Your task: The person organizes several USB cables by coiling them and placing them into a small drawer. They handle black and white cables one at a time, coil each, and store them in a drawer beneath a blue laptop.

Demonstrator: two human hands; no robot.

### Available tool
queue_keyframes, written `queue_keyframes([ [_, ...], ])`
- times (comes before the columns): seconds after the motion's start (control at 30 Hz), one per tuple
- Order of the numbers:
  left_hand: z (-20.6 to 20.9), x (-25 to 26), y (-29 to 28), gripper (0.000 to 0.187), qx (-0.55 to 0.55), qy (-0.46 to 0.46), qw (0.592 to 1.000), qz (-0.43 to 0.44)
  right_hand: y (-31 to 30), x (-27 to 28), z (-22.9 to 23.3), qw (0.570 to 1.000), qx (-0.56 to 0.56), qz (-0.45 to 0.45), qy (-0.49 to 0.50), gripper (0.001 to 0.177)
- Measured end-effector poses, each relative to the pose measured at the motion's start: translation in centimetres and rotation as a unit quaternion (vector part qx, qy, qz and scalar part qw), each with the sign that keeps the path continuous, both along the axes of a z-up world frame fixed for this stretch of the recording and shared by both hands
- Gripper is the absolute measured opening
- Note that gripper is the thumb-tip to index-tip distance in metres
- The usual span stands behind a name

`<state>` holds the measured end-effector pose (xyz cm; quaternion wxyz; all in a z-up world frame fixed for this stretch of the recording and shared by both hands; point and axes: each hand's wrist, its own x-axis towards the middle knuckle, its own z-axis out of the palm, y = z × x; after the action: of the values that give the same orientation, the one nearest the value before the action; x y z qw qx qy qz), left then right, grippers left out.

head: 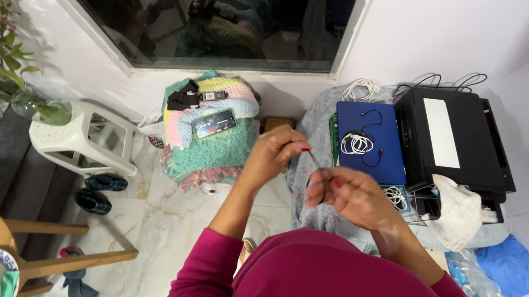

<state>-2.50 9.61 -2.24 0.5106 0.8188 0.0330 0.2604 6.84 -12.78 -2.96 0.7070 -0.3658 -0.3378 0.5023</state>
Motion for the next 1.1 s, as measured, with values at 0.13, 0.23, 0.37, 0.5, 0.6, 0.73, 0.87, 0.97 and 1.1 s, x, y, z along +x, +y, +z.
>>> queue_keyframes([
  [0.13,-2.0,1.0,-3.2,0.021,0.058,-0.017,0.997,-0.037,1.0,0.7,0.7,0.976,0.129,-0.152,0.085,0.046],
  [0.23,-2.2,0.7,-4.6,0.023,0.155,0.003,0.987,-0.035,1.4,1.3,2.2,0.914,0.075,-0.334,-0.219,0.042],
  [0.37,-0.2,-0.1,-3.0,0.014,0.299,-0.03,0.953,0.018,0.7,1.2,2.7,0.682,-0.126,-0.35,-0.63,0.036],
  [0.5,1.6,-0.3,-0.9,0.014,0.352,-0.068,0.93,0.08,0.5,1.2,1.1,0.773,-0.305,-0.182,-0.526,0.033],
  [0.6,1.7,0.3,-0.3,0.011,0.272,-0.098,0.957,0.036,0.0,1.4,0.3,0.971,-0.156,-0.047,-0.176,0.034],
  [0.73,0.3,1.2,-2.8,0.025,0.228,0.009,0.973,0.038,-0.3,1.4,0.6,0.988,0.088,-0.117,0.043,0.045],
  [0.87,-0.7,0.7,-5.8,0.034,0.292,0.036,0.956,-0.019,0.8,1.0,2.4,0.924,0.032,-0.313,-0.217,0.041],
  [0.97,-0.1,0.4,-5.4,0.025,0.38,0.007,0.925,0.003,0.3,0.1,3.5,0.726,-0.141,-0.339,-0.581,0.043],
  [1.1,1.8,-0.4,-3.1,0.01,0.404,-0.074,0.91,0.055,0.4,-0.4,3.1,0.747,-0.251,-0.216,-0.576,0.037],
])
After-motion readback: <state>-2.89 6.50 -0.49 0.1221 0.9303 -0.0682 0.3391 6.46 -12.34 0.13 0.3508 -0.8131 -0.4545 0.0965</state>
